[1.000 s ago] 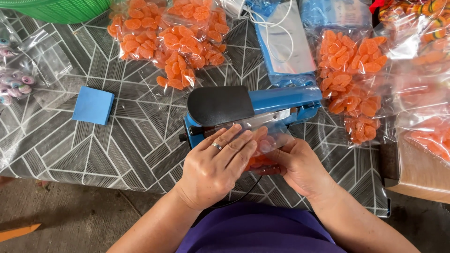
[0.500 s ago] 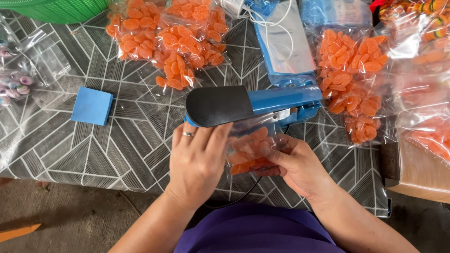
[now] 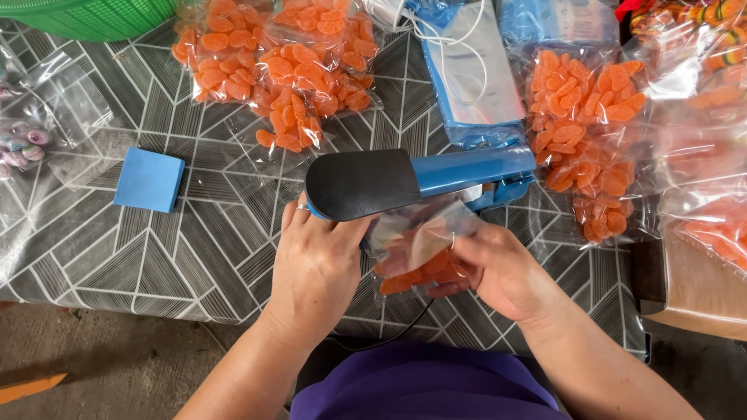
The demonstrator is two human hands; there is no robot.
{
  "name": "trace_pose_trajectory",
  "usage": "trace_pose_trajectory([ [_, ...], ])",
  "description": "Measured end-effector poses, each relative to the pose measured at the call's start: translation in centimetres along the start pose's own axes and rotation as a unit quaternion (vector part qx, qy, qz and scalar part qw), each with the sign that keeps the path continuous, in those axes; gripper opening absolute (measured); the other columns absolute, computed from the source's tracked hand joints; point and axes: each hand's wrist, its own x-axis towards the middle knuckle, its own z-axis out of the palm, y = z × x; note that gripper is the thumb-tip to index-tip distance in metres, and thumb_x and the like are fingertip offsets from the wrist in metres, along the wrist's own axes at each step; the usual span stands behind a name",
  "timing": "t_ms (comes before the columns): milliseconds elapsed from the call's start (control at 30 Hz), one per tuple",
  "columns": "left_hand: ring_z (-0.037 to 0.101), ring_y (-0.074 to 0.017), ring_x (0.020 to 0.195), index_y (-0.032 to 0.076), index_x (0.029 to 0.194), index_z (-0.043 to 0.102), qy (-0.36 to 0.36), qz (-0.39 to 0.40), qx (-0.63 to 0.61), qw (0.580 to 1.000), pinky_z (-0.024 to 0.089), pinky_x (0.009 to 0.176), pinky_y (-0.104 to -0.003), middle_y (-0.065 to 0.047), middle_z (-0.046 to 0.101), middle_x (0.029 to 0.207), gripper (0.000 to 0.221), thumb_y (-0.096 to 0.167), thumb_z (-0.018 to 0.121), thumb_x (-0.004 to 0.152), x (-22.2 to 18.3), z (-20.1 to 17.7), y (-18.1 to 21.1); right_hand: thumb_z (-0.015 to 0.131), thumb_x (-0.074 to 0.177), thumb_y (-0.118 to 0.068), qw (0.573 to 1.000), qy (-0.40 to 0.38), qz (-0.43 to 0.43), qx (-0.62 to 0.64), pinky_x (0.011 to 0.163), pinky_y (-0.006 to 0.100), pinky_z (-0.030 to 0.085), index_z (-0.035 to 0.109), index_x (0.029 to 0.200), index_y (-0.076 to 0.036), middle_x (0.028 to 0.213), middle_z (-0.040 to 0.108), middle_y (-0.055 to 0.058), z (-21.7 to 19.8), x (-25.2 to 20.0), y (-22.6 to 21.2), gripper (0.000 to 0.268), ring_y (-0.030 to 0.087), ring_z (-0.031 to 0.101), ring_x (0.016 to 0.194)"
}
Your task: The person fills small clear plastic bags with orange gummy candies and seals them using a blue manual heat sealer on a table.
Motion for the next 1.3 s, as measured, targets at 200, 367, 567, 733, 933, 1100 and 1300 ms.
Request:
trace_pose_trajectory([
  [200, 0.056, -0.0353, 0.097, 0.014, 0.116, 0.073, 0.01, 0.021, -0.011, 1.0, 0.042, 0.077, -0.044, -0.007, 0.057, 0.1, 0.029, -0.006, 0.065, 0.096, -0.1, -0.6, -0.2, 0.038, 0.094, -0.07, 0.994, 0.068, 0.055, 0.071, 0.064, 0.054, 0.064, 0.062, 0.13, 0.003, 0.1, 0.075, 0.023, -3.9, 0.6, 3.1, 0.085, 0.041, 0.076, 0.081],
  [367, 0.051, -0.0345, 0.095, 0.007, 0.127, 0.071, 0.014, 0.05, 0.049, 0.997, 0.045, 0.077, -0.046, -0.011, 0.057, 0.135, 0.039, -0.01, 0.048, 0.1, -1.0, -2.3, 1.4, 0.048, 0.105, -0.034, 0.983, 0.166, 0.073, 0.003, 0.07, 0.05, 0.064, 0.075, 0.104, 0.011, 0.094, 0.078, 0.025, -1.5, 0.8, 1.4, 0.052, 0.041, 0.078, 0.085],
  [567, 0.071, -0.0123, 0.074, 0.003, 0.11, 0.063, -0.08, -0.306, -0.314, 0.895, 0.06, 0.058, -0.025, -0.004, 0.071, 0.087, 0.045, 0.045, 0.062, 0.095, -5.0, -1.1, 4.1, 0.057, 0.103, -0.022, 0.977, 0.209, 0.046, -0.027, 0.08, 0.046, 0.065, 0.073, 0.098, 0.013, 0.092, 0.077, 0.022, -1.0, 1.2, 1.8, 0.038, 0.035, 0.077, 0.088],
  [733, 0.071, -0.0259, 0.111, -0.002, 0.124, 0.064, -0.11, -0.489, -0.731, 0.463, 0.059, 0.096, -0.039, -0.015, 0.074, 0.118, 0.053, 0.03, 0.075, 0.083, -5.4, 1.7, 4.9, 0.061, 0.104, -0.024, 0.977, 0.2, 0.034, -0.062, 0.068, 0.037, 0.058, 0.069, 0.082, 0.002, 0.077, 0.067, 0.007, -1.6, 1.0, 2.5, 0.035, 0.022, 0.068, 0.073],
  [933, 0.076, -0.0315, 0.094, 0.001, 0.104, 0.065, -0.088, -0.578, -0.684, 0.436, 0.067, 0.078, -0.048, -0.013, 0.072, 0.102, 0.026, 0.015, 0.076, 0.085, -3.4, 2.7, 5.1, 0.059, 0.103, -0.022, 0.977, 0.2, 0.028, -0.065, 0.081, 0.041, 0.063, 0.072, 0.09, 0.006, 0.088, 0.075, 0.014, -1.1, 1.0, 1.9, 0.034, 0.028, 0.075, 0.087],
  [1100, 0.077, -0.0322, 0.096, -0.003, 0.104, 0.068, -0.079, -0.561, -0.699, 0.437, 0.068, 0.084, -0.046, -0.018, 0.077, 0.102, 0.025, 0.015, 0.074, 0.088, -3.3, 2.8, 4.9, 0.051, 0.1, -0.032, 0.941, 0.195, 0.07, -0.27, 0.076, 0.037, 0.067, 0.072, 0.113, 0.0, 0.101, 0.079, 0.015, -1.1, -0.5, -0.5, 0.04, 0.027, 0.079, 0.086],
  [1300, 0.079, -0.0438, 0.093, -0.007, 0.105, 0.069, -0.095, -0.549, -0.704, 0.44, 0.067, 0.083, -0.048, -0.025, 0.077, 0.099, 0.029, 0.016, 0.074, 0.087, -2.2, 1.7, 4.5, 0.063, 0.095, -0.021, 0.791, 0.286, 0.043, -0.539, 0.077, 0.027, 0.067, 0.074, 0.123, -0.014, 0.1, 0.085, 0.007, 2.6, -4.2, -6.6, 0.03, 0.016, 0.085, 0.081],
])
